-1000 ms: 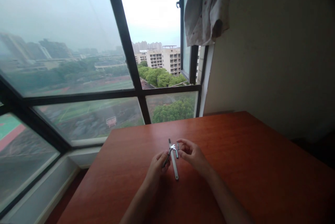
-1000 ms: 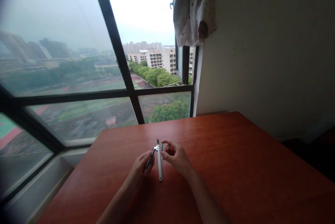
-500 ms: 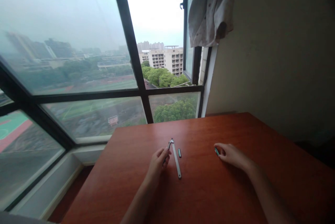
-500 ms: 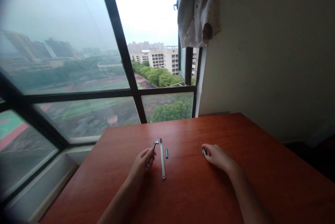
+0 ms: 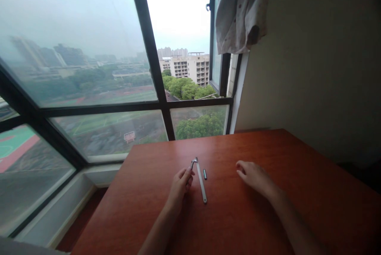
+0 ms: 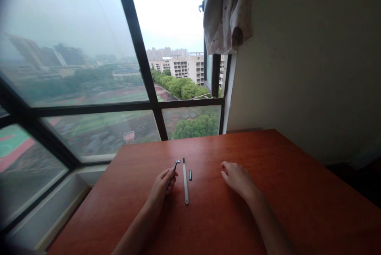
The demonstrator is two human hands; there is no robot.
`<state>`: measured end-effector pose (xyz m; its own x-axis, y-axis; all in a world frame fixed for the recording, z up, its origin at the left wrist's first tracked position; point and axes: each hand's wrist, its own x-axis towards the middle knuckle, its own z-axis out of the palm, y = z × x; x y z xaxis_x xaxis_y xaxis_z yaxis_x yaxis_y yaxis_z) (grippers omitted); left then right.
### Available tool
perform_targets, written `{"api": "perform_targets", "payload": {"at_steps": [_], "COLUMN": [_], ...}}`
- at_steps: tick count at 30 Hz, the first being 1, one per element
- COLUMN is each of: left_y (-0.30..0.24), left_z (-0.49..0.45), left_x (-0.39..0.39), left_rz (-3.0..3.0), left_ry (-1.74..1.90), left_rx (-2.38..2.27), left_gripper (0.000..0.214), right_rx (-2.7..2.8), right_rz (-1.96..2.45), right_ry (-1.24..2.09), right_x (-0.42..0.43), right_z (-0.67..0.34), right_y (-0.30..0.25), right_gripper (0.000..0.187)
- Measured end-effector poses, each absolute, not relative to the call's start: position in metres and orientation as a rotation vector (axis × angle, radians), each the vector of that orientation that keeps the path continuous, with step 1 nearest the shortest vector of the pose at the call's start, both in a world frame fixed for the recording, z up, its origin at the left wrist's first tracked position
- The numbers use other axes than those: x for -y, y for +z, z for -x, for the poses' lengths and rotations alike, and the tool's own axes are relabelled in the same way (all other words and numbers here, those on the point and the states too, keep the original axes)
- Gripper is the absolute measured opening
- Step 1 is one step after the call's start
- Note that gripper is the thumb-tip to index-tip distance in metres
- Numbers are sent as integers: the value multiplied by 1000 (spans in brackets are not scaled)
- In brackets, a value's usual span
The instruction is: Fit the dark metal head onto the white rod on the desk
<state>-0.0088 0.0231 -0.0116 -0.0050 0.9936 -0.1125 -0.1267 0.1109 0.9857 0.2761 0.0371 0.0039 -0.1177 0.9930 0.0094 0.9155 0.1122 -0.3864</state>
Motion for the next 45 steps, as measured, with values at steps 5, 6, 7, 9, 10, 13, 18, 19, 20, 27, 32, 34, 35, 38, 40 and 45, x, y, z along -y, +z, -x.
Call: {"api": "perform_targets", "payload": {"at_steps": [5,6,7,9,10,13,18,19,20,27,32,34,35,38,40,45], "left_y": [-12,-12,-13,-13,-13,-12,-9,-8,-7,-2,4,6,6,5,4,3], "left_z": [8,8,8,8,8,8,8,8,8,7,6,7,7,8,9,7], "left_x": [-23,-23,-23,-23,-24,-23,-21,-21,-20,-19,-15,-14,-14,-15,-15,-13], "left_rz": [-1039,-1039,-1037,-1027,-1021,-1008,-1001,-989,-975,-874,-855,-865,-869,-866,-858,-833], "left_ry": [1187,1185,1185,1179,1173,1158,1163,1169,1179,1281,1271,1280,1287,1301,1299,1272], "left_rx": [-1127,-1123,-1121,-1119,-1119,-1111,-1047,-1032,-1015,-916,-932,-958,-972,-1007,-1019,-1032], "left_gripper": [46,47,47,47,48,48,45,43,42,36,35,36,38,41,42,40], "right_rx": [2206,2218,2221,2212,2207,2227,2247,2250,2245,1995,1872,1819,1804,1761,1730,1766], "right_rz": [1654,1608,1589,1603,1636,1708,1716,1694,1672,1676,1545,1520,1486,1345,1257,1144], "right_ry": [448,478,517,549,539,479,533,567,602,634,733,722,719,752,761,696], "right_x": [-26,-24,-23,-19,-17,-9,-1,-1,-3,-24,-33,-34,-34,-35,-34,-29], "right_z": [-200,-188,-176,-159,-152,-138,-125,-124,-124,-144,-177,-187,-191,-199,-202,-206], "right_y": [6,5,4,2,1,-1,-5,-6,-7,-1,0,-5,-8,-16,-17,-6], "right_gripper": [13,14,15,16,15,26,37,39,43,54,36,33,33,44,45,31]}}
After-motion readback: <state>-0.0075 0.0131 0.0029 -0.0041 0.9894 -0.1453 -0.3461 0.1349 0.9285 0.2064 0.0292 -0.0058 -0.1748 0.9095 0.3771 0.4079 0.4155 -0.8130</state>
